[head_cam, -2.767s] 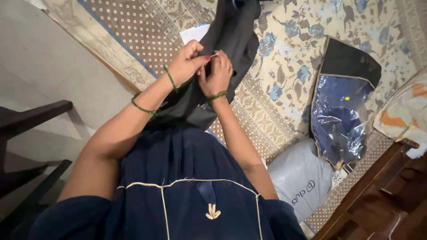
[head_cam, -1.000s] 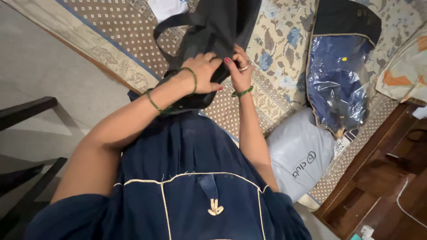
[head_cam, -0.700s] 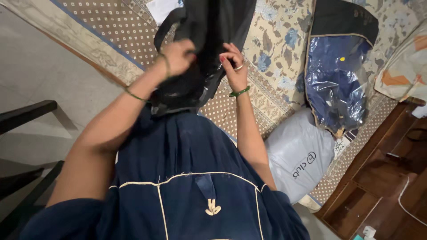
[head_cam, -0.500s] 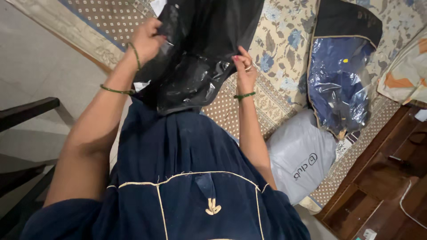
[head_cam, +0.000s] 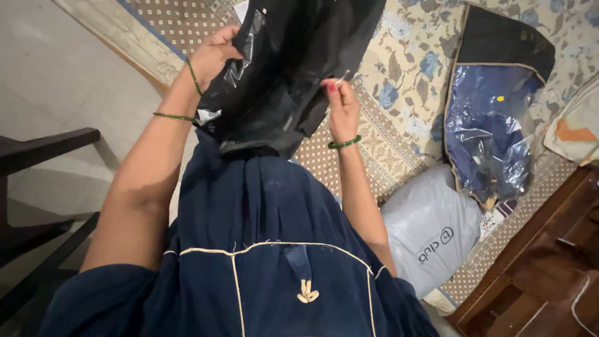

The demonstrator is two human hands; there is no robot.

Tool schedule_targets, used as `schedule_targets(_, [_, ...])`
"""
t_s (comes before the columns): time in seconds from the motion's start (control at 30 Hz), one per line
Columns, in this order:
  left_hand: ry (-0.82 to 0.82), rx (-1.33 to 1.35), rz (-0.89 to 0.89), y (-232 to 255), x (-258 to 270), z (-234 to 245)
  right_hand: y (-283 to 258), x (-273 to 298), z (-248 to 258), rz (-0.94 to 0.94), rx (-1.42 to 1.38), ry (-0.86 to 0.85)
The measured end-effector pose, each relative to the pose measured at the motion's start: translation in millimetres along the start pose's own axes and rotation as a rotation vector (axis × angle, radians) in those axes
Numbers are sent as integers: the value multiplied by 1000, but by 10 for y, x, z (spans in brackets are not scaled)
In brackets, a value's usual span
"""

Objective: The person wipes the exterior of a black garment bag with a white cloth, then opens the bag to wipe the interior lining. After folding and placing the bag on a shelf, the person wipes a blue plastic-wrapped item on the bed.

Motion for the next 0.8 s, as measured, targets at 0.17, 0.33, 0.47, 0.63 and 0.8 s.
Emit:
schedule_targets(0.17, [21,-42,-44,-80,-66,131,-218,-37,-225,53,-64,-81])
schedule_targets(0.33, [289,-24,-54,-421,-243,676,-117,-113,-302,72,-101,-135])
schedule_targets(0.47, [379,-484,-303,-283,-274,883,309,-163,-94,-79,-227,-17])
schedule_targets(0.63, [382,-141,-199,-325,-272,783,793,-78,412,-107,-531,211])
schedule_targets(0.8, [285,-458,-327,91,-228,291,1065,5,620,-206,-448,295])
Point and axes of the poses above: each hand's wrist, its own x-axis away from the middle knuckle, its own z-axis out of the back of the hand, y = z × x, the point moved 10 cm from there along -x, towards the middle knuckle, and after that the axes turned 9 degrees about x, right-handed, at the moved point
